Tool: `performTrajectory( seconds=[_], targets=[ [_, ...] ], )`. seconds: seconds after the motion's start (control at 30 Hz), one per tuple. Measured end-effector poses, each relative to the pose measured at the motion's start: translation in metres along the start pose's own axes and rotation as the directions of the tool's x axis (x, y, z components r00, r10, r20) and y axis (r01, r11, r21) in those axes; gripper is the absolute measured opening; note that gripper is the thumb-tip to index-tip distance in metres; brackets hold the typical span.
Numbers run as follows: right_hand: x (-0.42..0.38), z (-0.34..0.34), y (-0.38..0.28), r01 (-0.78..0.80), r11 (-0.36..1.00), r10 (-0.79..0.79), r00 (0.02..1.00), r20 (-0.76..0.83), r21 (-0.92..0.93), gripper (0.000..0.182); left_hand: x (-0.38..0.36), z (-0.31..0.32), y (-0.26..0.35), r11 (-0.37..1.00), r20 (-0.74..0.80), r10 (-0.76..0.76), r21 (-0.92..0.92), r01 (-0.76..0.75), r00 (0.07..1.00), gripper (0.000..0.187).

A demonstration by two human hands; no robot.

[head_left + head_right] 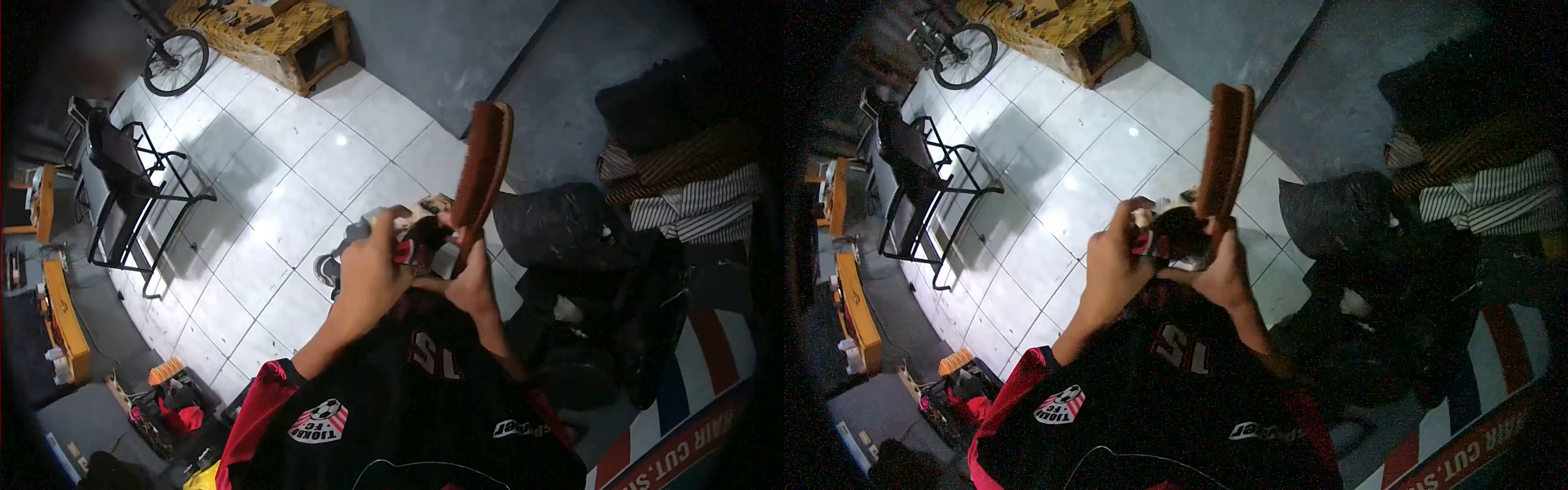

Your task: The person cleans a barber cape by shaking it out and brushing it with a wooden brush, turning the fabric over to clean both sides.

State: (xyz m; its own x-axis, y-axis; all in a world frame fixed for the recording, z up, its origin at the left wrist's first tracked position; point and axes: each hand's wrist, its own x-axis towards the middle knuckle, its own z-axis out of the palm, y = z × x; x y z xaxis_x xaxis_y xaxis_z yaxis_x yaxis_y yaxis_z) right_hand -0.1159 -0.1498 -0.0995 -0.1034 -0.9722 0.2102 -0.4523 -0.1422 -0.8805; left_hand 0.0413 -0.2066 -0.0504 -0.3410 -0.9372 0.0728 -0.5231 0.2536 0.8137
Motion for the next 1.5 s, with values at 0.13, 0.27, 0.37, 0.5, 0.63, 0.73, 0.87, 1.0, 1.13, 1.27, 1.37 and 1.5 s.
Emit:
performTrajectory(
  seconds=[0.13, 0.27, 0.37, 0.5, 0.63, 0.73, 0.87, 1.0, 1.13, 1.27, 1.37, 1.5],
  targets=[
    [-0.001, 0.02, 0.005, -0.008, 0.991, 0.021, 0.995, -0.101, 0.134, 0.052, -0.012, 0.0, 0.01, 0.981, 0.205, 0.045, 0.173, -0.082, 0.978, 0.047],
    [-0.001, 0.01, 0.03, -0.317, 0.945, 0.299, 0.936, -0.185, -0.082, 0.036, -0.009, -0.034, -0.017, 0.982, 0.246, 0.101, 0.133, -0.137, 0.964, 0.036],
    [-0.01, -0.001, 0.053, -0.288, 0.928, 0.252, 0.953, -0.17, -0.236, 0.037, -0.007, -0.069, -0.03, 0.997, 0.113, -0.037, 0.07, 0.029, 0.993, 0.039],
    [-0.021, -0.027, 0.063, -0.289, 0.955, 0.292, 0.955, 0.048, -0.065, 0.035, -0.008, -0.096, -0.052, 0.987, -0.021, -0.036, 0.157, 0.039, 0.999, 0.044],
    [-0.015, -0.058, 0.014, -0.314, 0.949, 0.296, 0.927, 0.229, 0.043, 0.032, -0.008, -0.091, -0.081, 0.981, -0.033, -0.044, 0.186, 0.049, 0.998, 0.049],
    [-0.022, -0.074, 0.009, -0.289, 0.947, 0.268, 0.951, 0.152, 0.14, 0.029, -0.006, -0.078, -0.095, 0.966, -0.26, 0.055, 0.259, 0.015, 0.964, 0.047],
    [-0.012, -0.091, -0.001, -0.253, 0.937, 0.236, 0.967, 0.097, 0.241, 0.027, -0.013, -0.069, -0.109, 0.949, -0.224, -0.003, 0.307, 0.073, 0.975, 0.042],
    [-0.018, -0.106, 0.006, -0.211, 0.891, 0.254, 0.966, -0.055, 0.403, 0.031, -0.02, -0.076, -0.137, 0.939, -0.358, -0.034, 0.309, 0.153, 0.933, 0.039],
    [-0.02, -0.113, 0.003, -0.192, 0.97, 0.215, 0.964, -0.157, 0.147, 0.035, -0.028, -0.082, -0.14, 0.957, -0.346, -0.161, 0.174, 0.232, 0.924, 0.034],
    [-0.014, -0.1, 0.011, -0.283, 0.823, 0.076, 0.914, -0.398, -0.493, 0.036, -0.029, -0.086, -0.125, 0.998, 0.18, -0.017, 0.063, 0.006, 0.984, 0.042],
    [-0.007, -0.092, 0.024, -0.261, 0.854, 0.01, 0.873, -0.488, -0.449, 0.034, -0.018, -0.092, -0.091, 0.998, 0.32, 0.065, -0.033, -0.058, 0.945, 0.049],
    [0.001, -0.078, 0.037, -0.061, 0.998, 0.053, 0.958, -0.282, -0.022, 0.027, 0.011, -0.069, -0.044, 0.762, 0.351, 0.633, -0.443, -0.473, 0.69, 0.037]
  ],
)
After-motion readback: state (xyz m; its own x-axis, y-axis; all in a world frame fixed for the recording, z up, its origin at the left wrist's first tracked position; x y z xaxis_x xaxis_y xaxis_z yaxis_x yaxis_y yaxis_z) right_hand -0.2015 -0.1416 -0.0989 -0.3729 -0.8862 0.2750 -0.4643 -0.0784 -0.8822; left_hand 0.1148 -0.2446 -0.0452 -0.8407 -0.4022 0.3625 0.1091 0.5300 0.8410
